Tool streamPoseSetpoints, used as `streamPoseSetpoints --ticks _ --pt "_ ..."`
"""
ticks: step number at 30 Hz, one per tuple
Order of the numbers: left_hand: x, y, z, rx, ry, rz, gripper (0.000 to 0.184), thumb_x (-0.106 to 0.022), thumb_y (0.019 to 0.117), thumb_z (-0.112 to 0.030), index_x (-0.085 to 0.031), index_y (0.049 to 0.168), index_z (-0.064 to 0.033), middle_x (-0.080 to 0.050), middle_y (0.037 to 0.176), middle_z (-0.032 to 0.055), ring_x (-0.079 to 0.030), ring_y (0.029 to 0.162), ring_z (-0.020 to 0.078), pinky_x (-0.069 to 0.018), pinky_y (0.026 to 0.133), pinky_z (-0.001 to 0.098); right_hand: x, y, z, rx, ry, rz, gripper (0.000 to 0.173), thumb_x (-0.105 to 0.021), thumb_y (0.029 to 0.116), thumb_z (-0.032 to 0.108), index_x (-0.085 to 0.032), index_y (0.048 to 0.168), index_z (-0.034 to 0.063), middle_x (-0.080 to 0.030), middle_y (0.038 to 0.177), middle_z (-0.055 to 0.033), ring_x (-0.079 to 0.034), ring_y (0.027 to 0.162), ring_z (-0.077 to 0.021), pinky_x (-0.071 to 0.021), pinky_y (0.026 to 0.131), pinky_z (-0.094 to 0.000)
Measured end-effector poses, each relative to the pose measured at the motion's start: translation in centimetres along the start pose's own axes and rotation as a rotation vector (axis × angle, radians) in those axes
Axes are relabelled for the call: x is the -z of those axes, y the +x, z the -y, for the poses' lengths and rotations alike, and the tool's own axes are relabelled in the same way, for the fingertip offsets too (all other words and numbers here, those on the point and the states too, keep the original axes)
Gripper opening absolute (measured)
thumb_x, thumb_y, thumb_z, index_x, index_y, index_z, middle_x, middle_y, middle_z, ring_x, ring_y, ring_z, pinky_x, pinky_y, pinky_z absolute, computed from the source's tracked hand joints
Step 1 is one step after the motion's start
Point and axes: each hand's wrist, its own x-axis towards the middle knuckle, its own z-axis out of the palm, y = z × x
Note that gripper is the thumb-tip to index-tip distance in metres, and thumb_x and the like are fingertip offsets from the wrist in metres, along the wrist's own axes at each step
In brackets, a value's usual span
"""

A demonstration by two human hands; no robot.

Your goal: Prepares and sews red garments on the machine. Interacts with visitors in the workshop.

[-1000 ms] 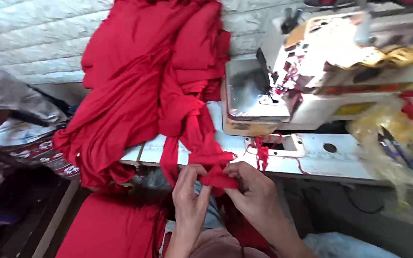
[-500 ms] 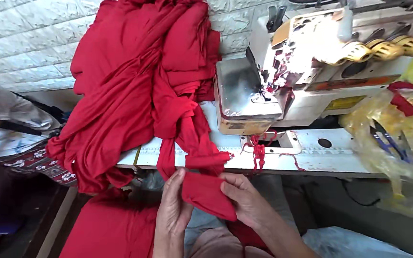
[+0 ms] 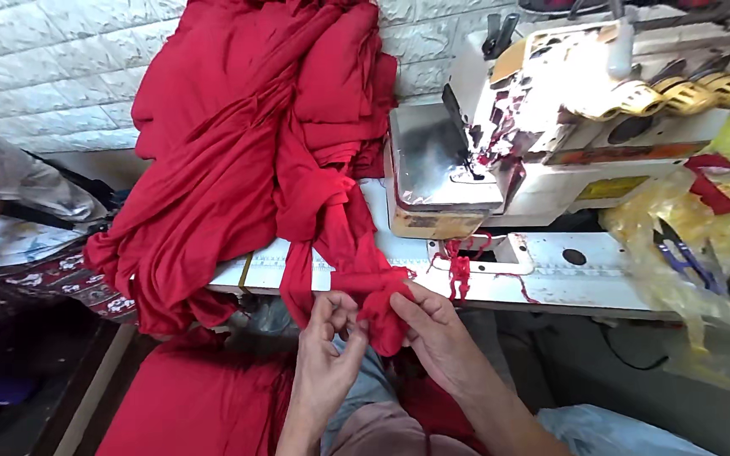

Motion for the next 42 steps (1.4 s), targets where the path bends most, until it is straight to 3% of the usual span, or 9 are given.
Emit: streamPoseSetpoints --ticks 3,7,11,16,19,27,34,38,42 --pt "0.2 -0.3 -0.2 0.015 -0.034 -0.051 0.020 -0.056 0.0935 0.001 -0.052 0.113 -0.0012 -0.067 0.083 -0.0017 -0.063 0.072 0.0038 -0.0537 0.065 0.0207 -0.1 -0.7 -0.6 0.202 -0.380 -0.100 0.016 -0.058 0.1038 0.017 -0.066 0.109 0.0044 -0.069 0.091 0.0034 -0.063 0.076 0.0012 -0.0516 0.062 -0.0143" --pt "0.3 -0.6 -0.5 -0.017 0.010 -0.066 0.015 -0.062 0.0928 -0.001 -0.055 0.106 -0.0023 -0.067 0.082 -0.0017 -0.064 0.071 0.0040 -0.0558 0.067 0.0201 0.2 -1.8 -1.8 0.495 -0.937 -0.275 0.049 -0.068 0.0951 0.050 -0.054 0.116 0.0075 -0.060 0.087 0.0006 -0.057 0.076 -0.0018 -0.0495 0.069 -0.0178" --pt "0.2 -0.7 -0.3 -0.127 0.117 0.060 0.013 -0.055 0.0967 -0.001 -0.067 0.098 0.0005 -0.069 0.088 0.0017 -0.065 0.080 0.0022 -0.0554 0.076 0.0183 -0.2 -2.0 -1.7 0.488 -1.027 -0.160 0.019 -0.055 0.1013 0.023 -0.058 0.110 0.0060 -0.057 0.069 0.0025 -0.054 0.063 -0.0062 -0.0474 0.063 -0.0238" --pt "2.5 -0.2 -0.5 -0.193 0.417 0.310 0.025 -0.060 0.1008 -0.019 -0.071 0.113 -0.0001 -0.070 0.108 0.0112 -0.065 0.102 0.0109 -0.0528 0.092 0.0233 1.0 -1.1 1.5 0.578 -0.871 -0.055 0.024 -0.043 0.1051 0.013 -0.066 0.101 0.0065 -0.065 0.083 -0.0019 -0.057 0.071 0.0001 -0.0466 0.064 -0.0133" --pt "3.3 0.4 -0.5 -0.190 0.382 0.268 0.028 -0.060 0.1032 -0.030 -0.075 0.097 -0.0069 -0.066 0.111 0.0062 -0.058 0.112 0.0120 -0.0459 0.099 0.0271 2.5 -0.3 2.5 0.511 -0.891 0.045 0.032 -0.041 0.0995 0.010 -0.071 0.092 0.0033 -0.066 0.079 -0.0017 -0.056 0.067 0.0012 -0.0469 0.061 -0.0130" --pt "2.4 1.5 1.6 -0.188 -0.536 0.283 0.018 -0.066 0.0996 -0.034 -0.075 0.102 -0.0183 -0.072 0.108 -0.0070 -0.062 0.118 0.0081 -0.0452 0.108 0.0297 2.7 0.1 1.0 0.228 -0.263 0.305 0.016 -0.070 0.0965 0.022 -0.072 0.092 0.0067 -0.063 0.111 0.0017 -0.058 0.100 0.0024 -0.0511 0.081 -0.0117" --pt "1.5 1.0 2.3 -0.221 -0.543 0.531 0.030 -0.065 0.0997 -0.039 -0.067 0.083 -0.0140 -0.067 0.091 -0.0072 -0.060 0.103 0.0033 -0.0444 0.095 0.0247 2.6 -0.7 0.1 -0.022 0.272 0.425 0.011 -0.058 0.1040 0.023 -0.067 0.105 0.0167 -0.062 0.078 0.0102 -0.048 0.055 0.0082 -0.0370 0.047 -0.0084" --pt "1.5 0.9 1.7 -0.128 -0.846 0.378 0.022 -0.062 0.1013 -0.033 -0.077 0.106 -0.0179 -0.075 0.101 -0.0090 -0.067 0.097 -0.0014 -0.0531 0.089 0.0199 1.8 -1.6 -1.0 -0.207 0.138 0.270 0.005 -0.061 0.1000 0.016 -0.065 0.097 0.0182 -0.059 0.070 0.0121 -0.047 0.052 0.0084 -0.0378 0.046 -0.0092" --pt "1.0 1.2 1.1 0.068 -1.155 0.314 0.034 -0.061 0.1017 -0.019 -0.062 0.134 -0.0088 -0.073 0.121 0.0060 -0.072 0.103 0.0112 -0.0599 0.087 0.0261 1.1 -1.7 -0.8 0.019 -0.174 0.113 0.016 -0.064 0.0989 0.009 -0.061 0.115 0.0058 -0.069 0.096 0.0032 -0.060 0.068 0.0019 -0.0504 0.057 -0.0141"
